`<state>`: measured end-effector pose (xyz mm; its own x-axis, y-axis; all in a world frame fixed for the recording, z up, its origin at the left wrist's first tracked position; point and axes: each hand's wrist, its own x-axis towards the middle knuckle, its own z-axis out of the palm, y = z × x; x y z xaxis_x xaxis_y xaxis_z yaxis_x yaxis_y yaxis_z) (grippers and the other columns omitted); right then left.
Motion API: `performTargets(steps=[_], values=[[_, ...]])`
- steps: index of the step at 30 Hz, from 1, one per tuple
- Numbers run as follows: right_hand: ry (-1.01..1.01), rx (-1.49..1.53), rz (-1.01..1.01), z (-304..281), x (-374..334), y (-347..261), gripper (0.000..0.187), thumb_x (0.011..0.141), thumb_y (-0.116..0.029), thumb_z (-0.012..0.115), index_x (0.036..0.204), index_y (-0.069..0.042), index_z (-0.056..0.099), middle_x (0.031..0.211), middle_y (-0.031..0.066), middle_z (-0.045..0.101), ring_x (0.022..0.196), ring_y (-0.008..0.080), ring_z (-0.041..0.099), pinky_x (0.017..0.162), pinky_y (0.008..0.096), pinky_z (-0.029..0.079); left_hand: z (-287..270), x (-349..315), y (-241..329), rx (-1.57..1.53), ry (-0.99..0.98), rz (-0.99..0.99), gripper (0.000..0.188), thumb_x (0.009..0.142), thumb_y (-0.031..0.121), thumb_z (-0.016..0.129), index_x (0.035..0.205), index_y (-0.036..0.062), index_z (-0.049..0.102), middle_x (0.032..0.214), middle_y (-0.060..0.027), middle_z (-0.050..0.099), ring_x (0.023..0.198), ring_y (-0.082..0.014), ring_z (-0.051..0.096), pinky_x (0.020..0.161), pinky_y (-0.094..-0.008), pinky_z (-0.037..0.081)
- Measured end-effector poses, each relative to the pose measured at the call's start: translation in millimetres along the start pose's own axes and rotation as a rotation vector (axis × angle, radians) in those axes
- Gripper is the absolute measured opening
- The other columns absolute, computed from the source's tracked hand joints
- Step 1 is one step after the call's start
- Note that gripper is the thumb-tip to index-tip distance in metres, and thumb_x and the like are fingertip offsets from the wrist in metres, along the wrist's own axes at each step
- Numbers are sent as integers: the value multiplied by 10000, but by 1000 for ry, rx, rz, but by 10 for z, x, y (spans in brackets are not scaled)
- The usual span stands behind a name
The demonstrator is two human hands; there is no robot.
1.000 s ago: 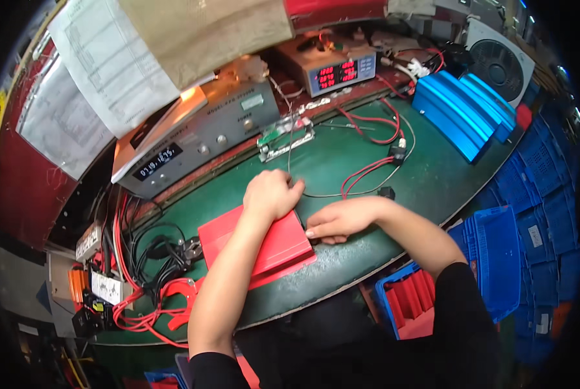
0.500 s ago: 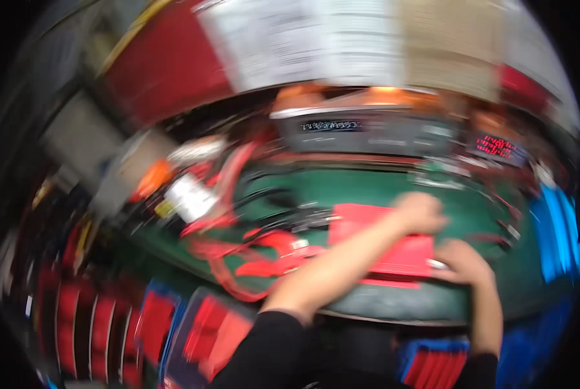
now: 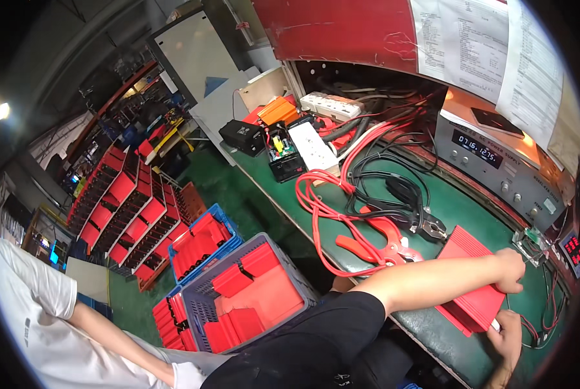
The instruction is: Testing electronic units by connecting them to power terminals at a factory workstation and then sorting them into bins.
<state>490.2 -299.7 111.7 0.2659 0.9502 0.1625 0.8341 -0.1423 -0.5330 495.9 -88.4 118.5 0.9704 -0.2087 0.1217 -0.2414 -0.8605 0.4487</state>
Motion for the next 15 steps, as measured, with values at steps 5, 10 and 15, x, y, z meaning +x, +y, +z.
performTargets(steps=[5, 10, 15], values=[[-30, 43, -23, -76, 27, -89, 311, 799, -329, 690, 902, -35, 695, 784, 213, 643, 742, 429, 622, 668, 487, 463, -130, -101, 61, -56, -10, 7, 379, 796, 418, 630, 831, 68, 772, 861, -207, 730, 830, -411, 706, 762, -529, 567], [-104, 94, -17, -203, 10, -123, 356, 904, -366, 701, 1035, -35, 706, 858, 202, 671, 798, 406, 642, 737, 486, 503, -209, -93, 39, -32, -63, 72, 456, 925, 474, 585, 879, 51, 750, 897, -212, 729, 879, -412, 705, 781, -543, 560], [-136, 56, -38, -215, 2, -168, 277, 924, -288, 715, 988, -25, 660, 864, 136, 659, 826, 367, 653, 772, 447, 503, -271, -122, 99, -34, -63, 44, 493, 954, 478, 571, 820, 41, 753, 848, -222, 720, 863, -417, 698, 803, -529, 556]])
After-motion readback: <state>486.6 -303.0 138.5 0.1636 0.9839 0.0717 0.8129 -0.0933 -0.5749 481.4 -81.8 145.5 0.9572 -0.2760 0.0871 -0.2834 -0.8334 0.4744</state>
